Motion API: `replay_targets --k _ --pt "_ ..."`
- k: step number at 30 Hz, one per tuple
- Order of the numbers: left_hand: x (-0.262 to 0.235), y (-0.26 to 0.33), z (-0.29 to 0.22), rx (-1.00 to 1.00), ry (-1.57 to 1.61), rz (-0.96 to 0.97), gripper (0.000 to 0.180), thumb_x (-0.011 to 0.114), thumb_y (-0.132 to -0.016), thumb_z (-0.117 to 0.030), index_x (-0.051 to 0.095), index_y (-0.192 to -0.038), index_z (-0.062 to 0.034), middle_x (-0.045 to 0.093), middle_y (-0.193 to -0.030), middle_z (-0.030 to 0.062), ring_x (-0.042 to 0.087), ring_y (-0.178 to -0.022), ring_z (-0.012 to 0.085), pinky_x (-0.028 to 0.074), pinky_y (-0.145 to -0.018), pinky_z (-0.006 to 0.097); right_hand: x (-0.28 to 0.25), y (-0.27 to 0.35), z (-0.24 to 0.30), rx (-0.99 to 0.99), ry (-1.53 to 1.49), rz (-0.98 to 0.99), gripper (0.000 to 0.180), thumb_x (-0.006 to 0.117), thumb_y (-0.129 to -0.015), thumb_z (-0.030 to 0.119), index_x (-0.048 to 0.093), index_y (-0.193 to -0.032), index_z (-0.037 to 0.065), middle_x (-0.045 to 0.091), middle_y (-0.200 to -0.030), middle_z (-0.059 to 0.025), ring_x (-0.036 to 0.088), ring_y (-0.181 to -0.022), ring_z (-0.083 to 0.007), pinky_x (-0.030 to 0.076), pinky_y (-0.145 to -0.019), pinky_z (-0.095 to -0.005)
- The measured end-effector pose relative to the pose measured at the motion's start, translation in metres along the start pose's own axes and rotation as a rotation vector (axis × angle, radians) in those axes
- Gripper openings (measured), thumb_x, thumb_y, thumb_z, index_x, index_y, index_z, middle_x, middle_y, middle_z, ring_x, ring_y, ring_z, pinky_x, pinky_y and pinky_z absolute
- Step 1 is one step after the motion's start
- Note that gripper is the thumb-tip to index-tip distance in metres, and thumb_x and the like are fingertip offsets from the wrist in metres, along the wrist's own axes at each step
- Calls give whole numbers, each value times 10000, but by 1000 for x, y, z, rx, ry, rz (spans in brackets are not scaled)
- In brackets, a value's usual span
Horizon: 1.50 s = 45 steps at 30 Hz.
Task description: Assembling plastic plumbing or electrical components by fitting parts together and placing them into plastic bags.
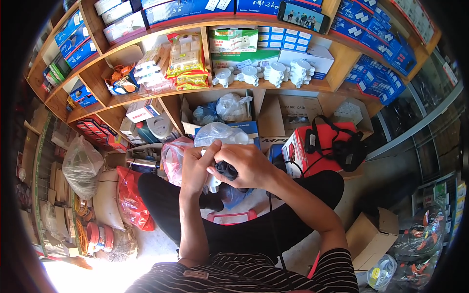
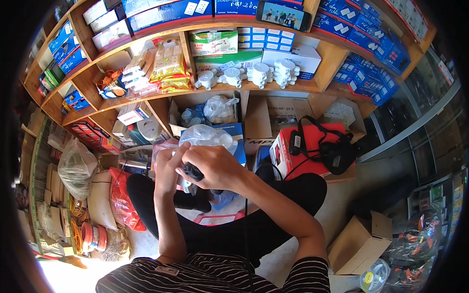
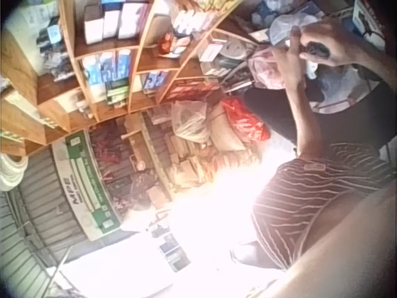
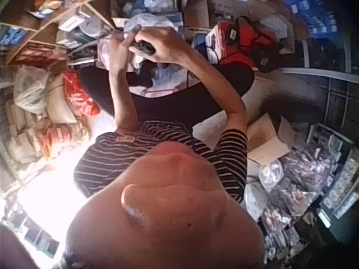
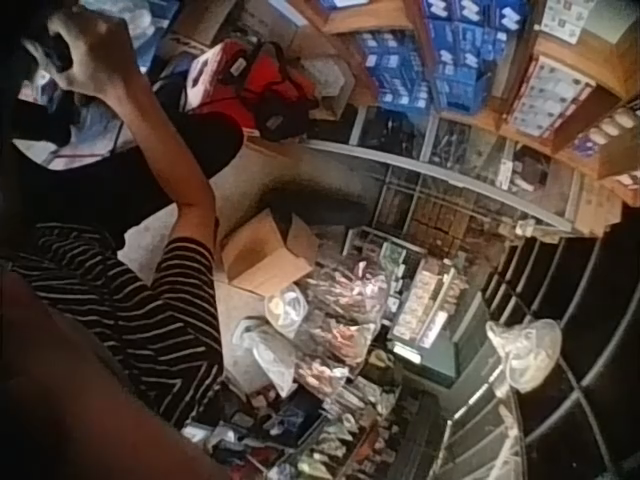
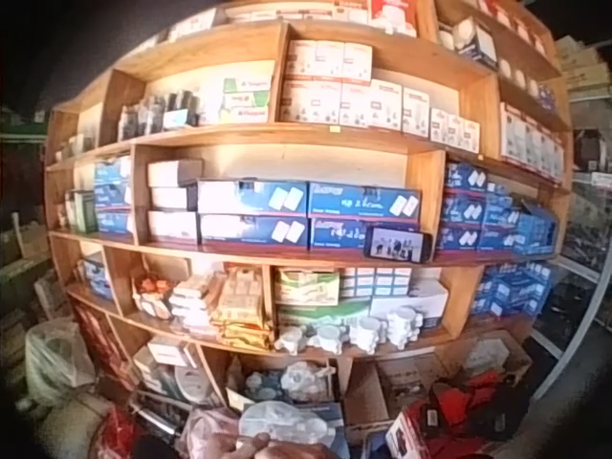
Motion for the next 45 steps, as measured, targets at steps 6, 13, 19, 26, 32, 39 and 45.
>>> replay_targets --k 6,13,19,26,32,39,45 --pt "-21 -1 -2 135 307 -234 338 659 -992 -279 639 -734 -60 584 -626 -14 538 -529 63 412 -495 247 -11 -6 -6 123 -171 -153 293 854 -828 169 602 -921 53 627 -786 -72 640 -663 -208 491 -612 -334" --pt "38 6 21 -52 1018 -96 342 443 -1072 -392 594 -1166 -100 675 -1064 52 666 -1009 194 541 -910 362 -27 -7 5 -11 -21 -266 718 865 -775 201 483 -1358 28 475 -1339 -217 521 -1240 -383 447 -1054 -438" --pt "41 8 36 32 1203 248 415 338 -1118 -443 542 -1326 -146 621 -1216 31 619 -1140 182 537 -949 339 -2 -2 18 -103 141 -94 710 859 -739 194 561 -1366 43 510 -1426 -192 542 -1307 -372 492 -1073 -444" --pt "41 6 32 -46 1389 305 420 398 -1109 -413 555 -1335 -95 626 -1282 75 620 -1190 213 519 -1042 373 -6 -2 16 -291 372 -204 493 830 -747 194 696 -1198 45 661 -1196 -146 665 -1088 -312 567 -900 -398" --pt "66 6 1 -22 1247 381 477 349 -1119 -386 553 -1327 -8 657 -1272 99 617 -1201 220 467 -1067 390 -59 -3 -5 -91 246 -367 422 887 -697 155 681 -1054 65 612 -935 -94 639 -817 -282 543 -701 -391" --pt "57 15 -9 280 314 361 803 662 -956 -533 351 -1478 -9 468 -1421 166 438 -1372 280 326 -1154 431 -84 -2 -20 209 -25 -536 179 760 -888 159 660 -870 12 594 -733 -77 583 -648 -190 448 -598 -329" --pt "51 13 -27 650 -62 336 1003 787 -821 -583 338 -1522 -23 442 -1474 172 411 -1402 291 307 -1171 432 -64 7 -42 506 -416 -467 259 688 -970 217 648 -830 3 573 -671 13 504 -662 -46 401 -572 -273"
Point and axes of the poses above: each hand's wrist, its own y-axis away from the middle knuckle, its own x-axis out of the palm, z = x × y, the point moved 7 cm from there along -y, towards the middle knuckle
